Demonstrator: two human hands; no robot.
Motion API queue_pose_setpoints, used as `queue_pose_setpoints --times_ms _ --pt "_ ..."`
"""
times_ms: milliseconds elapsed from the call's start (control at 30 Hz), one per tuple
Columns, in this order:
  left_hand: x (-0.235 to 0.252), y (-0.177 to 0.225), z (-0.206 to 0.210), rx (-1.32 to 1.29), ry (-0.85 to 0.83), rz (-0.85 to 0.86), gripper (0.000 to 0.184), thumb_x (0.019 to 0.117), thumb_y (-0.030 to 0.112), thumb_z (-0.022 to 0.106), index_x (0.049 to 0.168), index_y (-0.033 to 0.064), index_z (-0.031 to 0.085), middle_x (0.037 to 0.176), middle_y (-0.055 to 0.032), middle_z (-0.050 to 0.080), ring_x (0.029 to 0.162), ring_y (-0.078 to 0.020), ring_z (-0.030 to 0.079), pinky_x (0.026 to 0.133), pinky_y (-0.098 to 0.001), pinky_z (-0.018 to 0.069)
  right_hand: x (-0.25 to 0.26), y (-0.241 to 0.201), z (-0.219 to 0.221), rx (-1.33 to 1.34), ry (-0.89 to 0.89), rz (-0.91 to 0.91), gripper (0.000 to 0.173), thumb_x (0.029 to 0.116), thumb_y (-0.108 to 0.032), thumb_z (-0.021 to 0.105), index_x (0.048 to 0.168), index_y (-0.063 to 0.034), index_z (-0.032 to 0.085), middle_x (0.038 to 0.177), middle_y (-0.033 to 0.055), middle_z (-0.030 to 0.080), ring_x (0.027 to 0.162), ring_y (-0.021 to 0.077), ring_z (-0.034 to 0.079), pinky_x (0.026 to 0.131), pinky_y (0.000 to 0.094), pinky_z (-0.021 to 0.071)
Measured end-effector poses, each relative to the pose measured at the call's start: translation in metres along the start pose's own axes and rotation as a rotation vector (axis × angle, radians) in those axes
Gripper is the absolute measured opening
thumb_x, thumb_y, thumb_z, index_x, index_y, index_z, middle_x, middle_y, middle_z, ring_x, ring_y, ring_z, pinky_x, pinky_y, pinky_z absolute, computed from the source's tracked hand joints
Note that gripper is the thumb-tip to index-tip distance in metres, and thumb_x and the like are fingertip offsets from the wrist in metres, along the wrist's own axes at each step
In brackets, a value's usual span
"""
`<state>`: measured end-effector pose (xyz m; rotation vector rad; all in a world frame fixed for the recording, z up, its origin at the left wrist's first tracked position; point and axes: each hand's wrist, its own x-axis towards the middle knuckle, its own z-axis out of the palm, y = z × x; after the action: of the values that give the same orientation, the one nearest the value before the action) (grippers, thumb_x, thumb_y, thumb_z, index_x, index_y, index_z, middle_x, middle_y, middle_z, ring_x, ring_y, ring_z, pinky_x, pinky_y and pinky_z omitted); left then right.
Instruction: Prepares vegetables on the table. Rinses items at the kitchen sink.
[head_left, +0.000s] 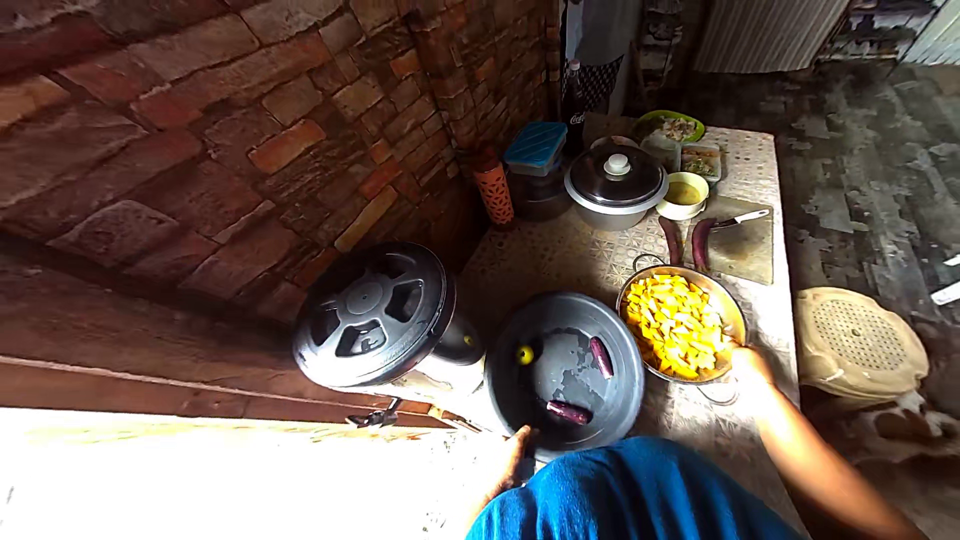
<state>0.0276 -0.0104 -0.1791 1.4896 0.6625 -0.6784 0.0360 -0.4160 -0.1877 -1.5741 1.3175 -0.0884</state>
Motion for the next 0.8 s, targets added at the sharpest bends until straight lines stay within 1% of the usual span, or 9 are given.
queue_pose_setpoints --times_ms 33,133,233,333,433,567,633,700,800 --pt "-0.005 -0.001 -0.001 0.012 0.008 -0.015 0.017 0.103 0.005 0.056 0.113 -0.0075 0.06 0.088 -0.0124 0.067 0.077 -0.0151 0.066 0.074 -0.0332 0.0564 -0.002 0.0 0.002 0.034 -0.001 0.016 0.043 0.111 -0.032 0.045 0.14 -0.0005 0.052 0.133 0.025 0.058 0.117 0.0354 0.059 0.091 0.0577 0.0495" --pt "-0.02 -0.008 -0.004 0.0 0.047 0.001 0.015 0.1009 0.003 0.059 0.111 -0.0077 0.061 0.084 -0.0105 0.066 0.074 -0.0124 0.065 0.072 -0.0304 0.0559 -0.003 0.003 0.007 0.083 -0.009 0.064 0.044 0.1114 -0.036 0.043 0.142 -0.0048 0.049 0.127 0.0246 0.059 0.103 0.0363 0.065 0.076 0.0571 0.0548" --pt "-0.031 -0.011 -0.014 -0.031 0.044 0.018 0.015 0.0997 0.002 0.06 0.111 -0.0076 0.061 0.086 -0.0115 0.067 0.075 -0.0138 0.066 0.073 -0.0311 0.0567 -0.004 0.004 0.008 0.08 -0.022 0.096 0.046 0.1113 -0.039 0.041 0.142 -0.0059 0.049 0.125 0.0253 0.059 0.096 0.0374 0.066 0.069 0.0564 0.0556" --pt "-0.04 -0.015 -0.024 -0.009 -0.003 0.026 0.011 0.0998 0.003 0.06 0.107 -0.0048 0.063 0.081 -0.0088 0.069 0.073 -0.0128 0.068 0.071 -0.0304 0.0581 -0.007 0.003 0.005 0.132 -0.066 0.121 0.044 0.1113 -0.036 0.041 0.145 -0.0078 0.046 0.129 0.0251 0.058 0.098 0.0382 0.066 0.07 0.0571 0.0555" --pt "-0.042 -0.027 -0.033 0.03 0.0 0.015 0.012 0.0994 0.005 0.062 0.107 -0.0044 0.063 0.081 -0.0082 0.068 0.073 -0.0128 0.067 0.072 -0.031 0.0578 -0.008 0.006 0.006 0.184 -0.105 0.094 0.041 0.1112 -0.03 0.041 0.144 -0.0068 0.045 0.124 0.0236 0.059 0.093 0.0344 0.066 0.07 0.0534 0.0559" --pt "-0.055 -0.033 -0.043 0.089 0.03 -0.086 0.024 0.1012 0.012 0.063 0.116 -0.0059 0.062 0.092 -0.0135 0.069 0.082 -0.0173 0.068 0.079 -0.0359 0.0568 -0.005 0.007 0.021 0.182 -0.136 0.018 0.051 0.1114 -0.043 0.041 0.145 -0.0049 0.045 0.121 0.0222 0.06 0.088 0.0307 0.068 0.068 0.0497 0.0578" --pt "-0.064 -0.034 -0.046 0.111 0.02 -0.119 0.023 0.1027 0.015 0.061 0.115 -0.0042 0.063 0.09 -0.0114 0.069 0.081 -0.0158 0.068 0.078 -0.0344 0.057 -0.012 -0.001 0.032 0.167 -0.147 -0.017 0.051 0.1113 -0.043 0.041 0.145 -0.0047 0.045 0.121 0.0216 0.06 0.089 0.0295 0.067 0.068 0.0483 0.0579" --pt "-0.07 -0.037 -0.051 0.11 -0.004 -0.118 0.021 0.1038 0.015 0.059 0.115 -0.0026 0.063 0.089 -0.0091 0.069 0.08 -0.0138 0.068 0.077 -0.0326 0.0573 -0.014 -0.012 0.047 0.147 -0.169 -0.05 0.051 0.1112 -0.043 0.042 0.146 -0.0055 0.045 0.125 0.0221 0.059 0.094 0.031 0.067 0.073 0.0511 0.0578" --pt "-0.075 -0.044 -0.059 0.11 0.006 -0.109 0.018 0.1025 0.014 0.061 0.111 -0.0009 0.064 0.085 -0.0066 0.069 0.077 -0.012 0.068 0.075 -0.0314 0.0575 -0.022 -0.037 0.075 0.128 -0.211 -0.062 0.051 0.1116 -0.042 0.041 0.145 -0.0041 0.045 0.126 0.0223 0.058 0.093 0.0306 0.067 0.071 0.0496 0.0585"
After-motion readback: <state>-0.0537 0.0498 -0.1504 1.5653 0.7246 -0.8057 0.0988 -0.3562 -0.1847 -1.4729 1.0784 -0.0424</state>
